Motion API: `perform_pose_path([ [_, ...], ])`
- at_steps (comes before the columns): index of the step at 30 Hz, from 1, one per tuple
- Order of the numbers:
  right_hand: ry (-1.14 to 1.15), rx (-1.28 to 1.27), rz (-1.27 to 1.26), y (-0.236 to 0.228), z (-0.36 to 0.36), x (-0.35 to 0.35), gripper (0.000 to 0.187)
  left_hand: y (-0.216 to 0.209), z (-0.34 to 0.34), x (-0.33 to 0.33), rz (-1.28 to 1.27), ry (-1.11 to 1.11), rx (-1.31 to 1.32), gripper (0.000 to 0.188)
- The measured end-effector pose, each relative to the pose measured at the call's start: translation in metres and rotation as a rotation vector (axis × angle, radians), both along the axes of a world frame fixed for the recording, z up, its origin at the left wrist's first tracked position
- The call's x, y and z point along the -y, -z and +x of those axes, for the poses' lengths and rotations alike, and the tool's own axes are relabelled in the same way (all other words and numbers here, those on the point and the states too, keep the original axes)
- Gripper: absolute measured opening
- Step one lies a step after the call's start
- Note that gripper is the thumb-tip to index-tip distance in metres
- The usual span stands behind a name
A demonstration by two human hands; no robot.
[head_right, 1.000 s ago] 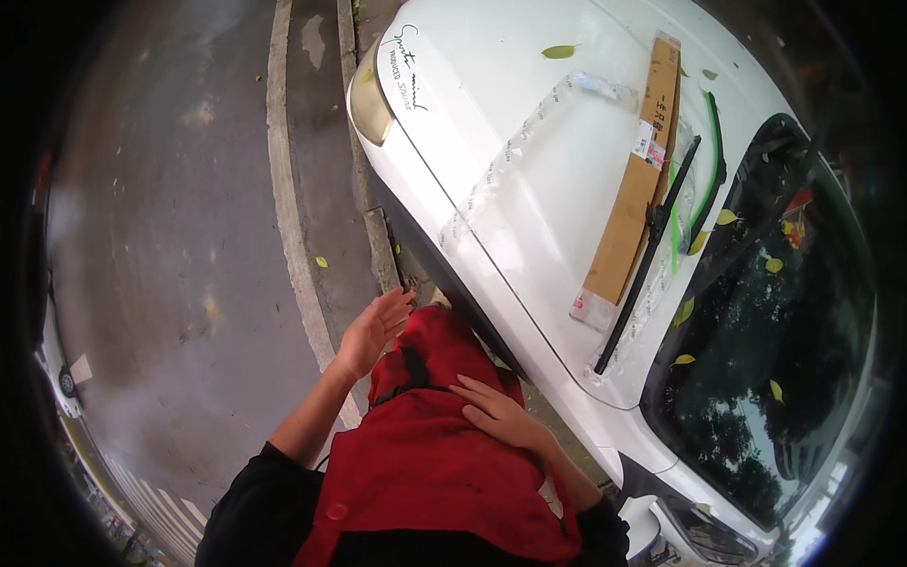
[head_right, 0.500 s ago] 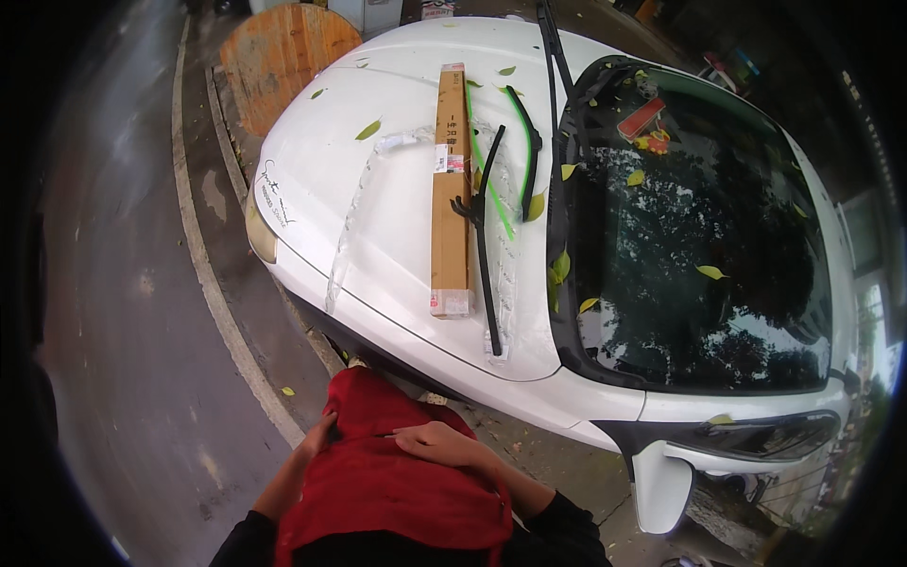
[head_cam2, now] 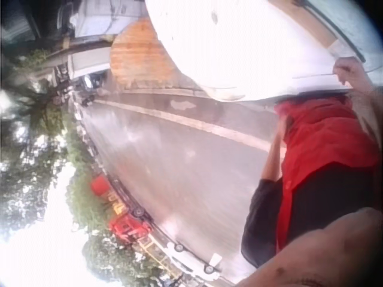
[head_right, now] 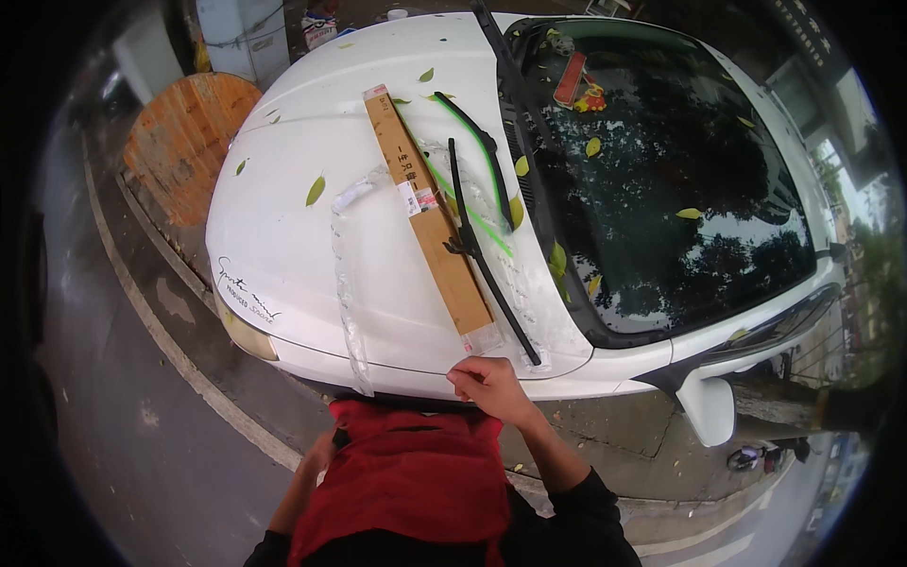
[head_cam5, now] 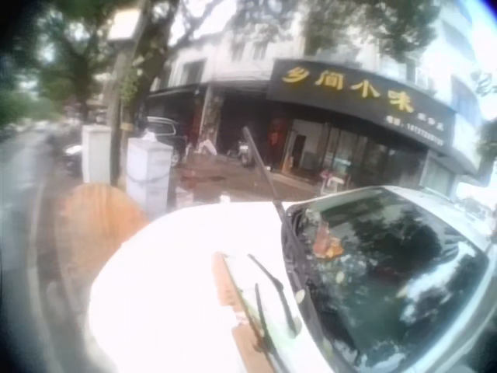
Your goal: The person assembles a windshield wiper blade by hand, inserting the rubber refill into the metal frame and securing the end caps. The person handles the wiper blade, rubber refill, and end caps, then places the assembled blade on the car hood.
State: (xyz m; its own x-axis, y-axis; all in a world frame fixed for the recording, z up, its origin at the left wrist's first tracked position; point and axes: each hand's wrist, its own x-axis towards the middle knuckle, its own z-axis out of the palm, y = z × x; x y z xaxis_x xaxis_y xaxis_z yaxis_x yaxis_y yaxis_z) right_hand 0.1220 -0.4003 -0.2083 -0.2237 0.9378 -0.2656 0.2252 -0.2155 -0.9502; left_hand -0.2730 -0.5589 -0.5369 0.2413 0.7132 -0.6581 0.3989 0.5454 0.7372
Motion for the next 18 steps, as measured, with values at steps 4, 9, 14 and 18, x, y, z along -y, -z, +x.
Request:
perform_pose_path([
  [4, 0.253, 0.313, 0.281, -0.005, 0.009, -0.047, 0.005, -0.045, -0.019, -0.06, -0.072, 0.182, -0.194, 0.026],
  [9, 0.327, 0.627, 0.436, -0.003, 0.021, -0.086, 0.015, -0.109, -0.001, -0.095, 0.175, 0.145, -0.335, 0.02],
  [14, 0.213, 0.875, 0.656, 0.022, 0.033, -0.122, 0.027, -0.117, 0.02, -0.094, 0.24, -0.272, -0.337, 0.021],
  [18, 0.202, 0.782, 0.662, 0.019, 0.031, -0.137, 0.029, -0.123, 0.038, -0.081, 0.348, -0.464, -0.453, 0.023],
])
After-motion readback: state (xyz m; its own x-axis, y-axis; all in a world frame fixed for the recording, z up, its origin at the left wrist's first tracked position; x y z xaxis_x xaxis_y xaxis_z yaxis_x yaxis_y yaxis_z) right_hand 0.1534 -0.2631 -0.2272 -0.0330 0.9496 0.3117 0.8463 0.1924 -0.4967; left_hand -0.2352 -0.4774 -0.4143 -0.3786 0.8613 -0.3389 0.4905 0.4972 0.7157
